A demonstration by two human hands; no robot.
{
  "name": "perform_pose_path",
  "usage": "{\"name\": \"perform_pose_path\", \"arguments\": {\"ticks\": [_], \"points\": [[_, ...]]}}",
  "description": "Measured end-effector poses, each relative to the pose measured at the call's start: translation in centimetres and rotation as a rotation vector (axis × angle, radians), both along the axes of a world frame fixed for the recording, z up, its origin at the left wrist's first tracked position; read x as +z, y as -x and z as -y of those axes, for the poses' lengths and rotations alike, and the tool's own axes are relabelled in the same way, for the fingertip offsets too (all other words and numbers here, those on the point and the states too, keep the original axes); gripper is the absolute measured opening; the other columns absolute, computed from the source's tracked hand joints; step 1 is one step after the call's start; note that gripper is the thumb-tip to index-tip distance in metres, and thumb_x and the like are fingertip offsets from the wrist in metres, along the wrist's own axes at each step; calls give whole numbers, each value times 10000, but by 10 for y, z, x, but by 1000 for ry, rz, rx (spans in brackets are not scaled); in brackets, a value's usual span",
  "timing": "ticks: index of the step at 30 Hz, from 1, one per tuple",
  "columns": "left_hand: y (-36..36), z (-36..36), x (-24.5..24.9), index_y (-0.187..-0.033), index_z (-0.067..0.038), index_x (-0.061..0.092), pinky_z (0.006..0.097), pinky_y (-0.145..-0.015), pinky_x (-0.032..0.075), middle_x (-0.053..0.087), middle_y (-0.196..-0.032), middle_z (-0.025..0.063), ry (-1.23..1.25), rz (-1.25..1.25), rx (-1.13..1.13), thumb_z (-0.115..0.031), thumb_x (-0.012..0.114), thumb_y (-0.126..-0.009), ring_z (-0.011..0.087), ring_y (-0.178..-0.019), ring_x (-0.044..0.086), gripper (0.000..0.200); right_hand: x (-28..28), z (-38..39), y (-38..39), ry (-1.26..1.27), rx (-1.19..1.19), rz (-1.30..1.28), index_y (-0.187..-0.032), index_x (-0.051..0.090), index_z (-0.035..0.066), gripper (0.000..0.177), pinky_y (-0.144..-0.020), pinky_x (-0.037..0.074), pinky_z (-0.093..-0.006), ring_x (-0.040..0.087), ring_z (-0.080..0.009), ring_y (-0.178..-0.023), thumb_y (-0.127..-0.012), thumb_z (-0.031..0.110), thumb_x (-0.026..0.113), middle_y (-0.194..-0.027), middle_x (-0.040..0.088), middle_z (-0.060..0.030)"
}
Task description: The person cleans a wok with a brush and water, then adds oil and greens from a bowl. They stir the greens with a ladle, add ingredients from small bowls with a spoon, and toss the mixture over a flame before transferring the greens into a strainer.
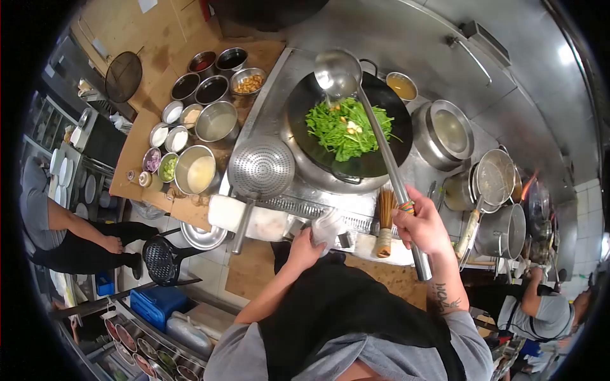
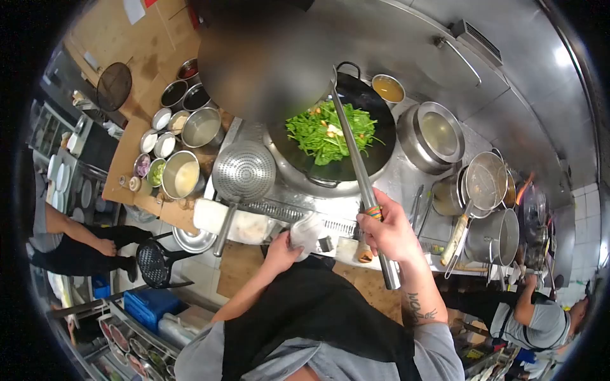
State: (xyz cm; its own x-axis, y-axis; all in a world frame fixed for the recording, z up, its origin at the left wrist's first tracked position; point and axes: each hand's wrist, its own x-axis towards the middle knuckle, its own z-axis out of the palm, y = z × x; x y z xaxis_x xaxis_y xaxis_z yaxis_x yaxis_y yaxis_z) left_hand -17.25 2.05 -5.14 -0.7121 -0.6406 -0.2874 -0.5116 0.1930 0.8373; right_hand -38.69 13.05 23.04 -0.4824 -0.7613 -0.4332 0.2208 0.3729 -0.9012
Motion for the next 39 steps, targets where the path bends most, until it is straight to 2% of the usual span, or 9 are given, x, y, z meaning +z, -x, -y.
{"name": "perform_pose_path", "arguments": {"ticks": [6,11,13,20,25,27,30,34,39], "points": [[25,-32,-22,-1224,36,444,442,-1006,429,527,-1211,277,286,-131,54,-115,769,-709,453,-1157,504,628,-132,-65,68,-258,55,-651,-1406,381,-70,615,-621,518,-354,623,-203,-626,-832,16,585,-700,620,-109],[41,-28,-32,-1284,32,390,456,-947,492,557,-1230,206,-272,-157,283,-57,712,-735,365,-1095,593,643,-160,-54,49,-195,83,-789,-1410,379,-55,632,-721,537,-429,688,-386,-773,-821,28,592,-816,660,-250],[33,-26,-30,-1354,11,352,453,-969,509,564,-1247,182,-1157,-485,396,17,648,-765,302,-1118,613,659,-168,-59,44,-301,146,-819,-1377,407,-59,584,-684,543,-403,689,-368,-736,-833,33,598,-852,669,-249],[-6,11,49,-1411,41,393,428,-990,514,585,-1300,213,-1829,-856,-79,-93,597,-860,330,-1153,620,603,-180,-26,43,-237,-44,-426,-1288,501,-69,470,-699,540,-396,681,-317,-724,-834,6,595,-889,686,-200],[7,17,32,-1295,101,498,434,-905,560,644,-1188,225,-1580,-584,89,-84,600,-884,332,-993,688,462,-218,-30,39,-14,-125,-1198,-1379,480,-27,502,-777,531,-364,687,-284,-846,-891,61,556,-969,675,-242],[25,23,58,-1298,87,499,438,-919,553,650,-1176,203,-1353,-499,139,-138,554,-924,309,-1007,681,440,-142,-29,2,-330,-182,-680,-1411,460,-5,516,-777,514,-316,666,-201,-844,-920,104,578,-991,688,-222],[58,41,50,-1314,52,498,432,-963,522,631,-1216,185,-1401,-514,209,-298,433,-992,288,-1093,644,480,-134,-54,-5,-86,-155,-632,-1434,445,14,516,-834,480,-271,611,-119,-937,-940,85,577,-1148,680,-128],[107,67,78,-1202,15,554,439,-925,531,653,-1148,165,-1366,-567,315,-355,462,-994,298,-1038,659,434,-130,-50,11,-447,54,-711,-1405,467,2,506,-823,515,-349,697,-299,-962,-927,111,590,-1077,669,-279],[162,87,51,-1142,18,554,460,-886,549,654,-1092,187,-1202,-448,337,-257,553,-958,329,-1010,664,330,-165,-18,56,-176,-284,-894,-1366,508,3,482,-852,521,-423,649,-440,-980,-908,139,567,-997,653,-321]]}}
